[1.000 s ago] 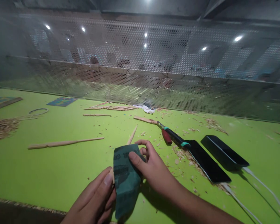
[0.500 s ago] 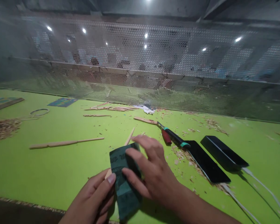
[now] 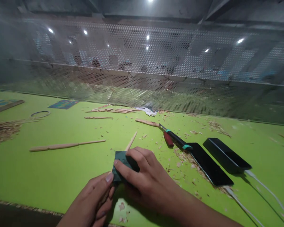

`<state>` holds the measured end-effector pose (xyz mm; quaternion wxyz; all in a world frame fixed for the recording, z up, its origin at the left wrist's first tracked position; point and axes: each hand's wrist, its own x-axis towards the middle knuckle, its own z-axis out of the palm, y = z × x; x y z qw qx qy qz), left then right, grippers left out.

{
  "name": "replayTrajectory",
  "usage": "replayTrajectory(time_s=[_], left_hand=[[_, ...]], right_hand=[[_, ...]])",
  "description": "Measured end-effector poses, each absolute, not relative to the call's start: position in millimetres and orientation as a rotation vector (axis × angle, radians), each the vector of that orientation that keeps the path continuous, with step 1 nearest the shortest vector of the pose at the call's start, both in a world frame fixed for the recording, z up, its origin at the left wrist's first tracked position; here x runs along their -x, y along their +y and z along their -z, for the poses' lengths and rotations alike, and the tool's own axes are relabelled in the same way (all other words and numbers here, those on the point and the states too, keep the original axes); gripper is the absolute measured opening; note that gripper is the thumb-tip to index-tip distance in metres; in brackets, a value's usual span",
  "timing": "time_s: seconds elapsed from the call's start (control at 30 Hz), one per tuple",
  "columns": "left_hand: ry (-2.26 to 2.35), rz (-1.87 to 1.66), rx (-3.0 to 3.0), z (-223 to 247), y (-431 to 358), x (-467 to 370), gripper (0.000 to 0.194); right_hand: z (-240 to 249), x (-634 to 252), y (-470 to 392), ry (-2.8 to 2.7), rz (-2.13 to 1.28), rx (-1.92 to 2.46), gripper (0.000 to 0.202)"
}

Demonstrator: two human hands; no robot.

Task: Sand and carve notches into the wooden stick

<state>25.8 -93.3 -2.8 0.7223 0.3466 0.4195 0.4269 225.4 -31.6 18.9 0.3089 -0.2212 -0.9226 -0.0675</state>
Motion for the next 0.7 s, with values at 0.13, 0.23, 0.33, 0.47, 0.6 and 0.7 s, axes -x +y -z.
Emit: replayTrajectory(time_s=[0.13,0.23,0.33,0.47,0.6,0.7], left_hand=[[0.964,-0.933,-0.762,4,-94,-25,0.06],[0.996,-0.917,-0.786,1,-94,-25,0.062],[1.018,-0.887,-0.816,-3,-94,-26,0.063],[1.053,-0.868,-0.822,-6,-95,-27,0.064],[1.104,-0.882,-0.804,-7,-96,-28,0.067],[1.11,-0.881,-0.787,-8,-95,-28,0.07]], right_hand=[[-19,-229,-25,-2.423,0.205,0.52,0.039],[-22,-235,-18,-2.427,0.235,0.467,0.039],[-24,-240,-14,-2.412,0.281,0.447,0.037],[-25,-239,-15,-2.383,0.314,0.421,0.035],[-27,-235,-21,-2.423,0.229,0.32,0.03],[-28,-238,-17,-2.434,0.198,0.321,0.031]])
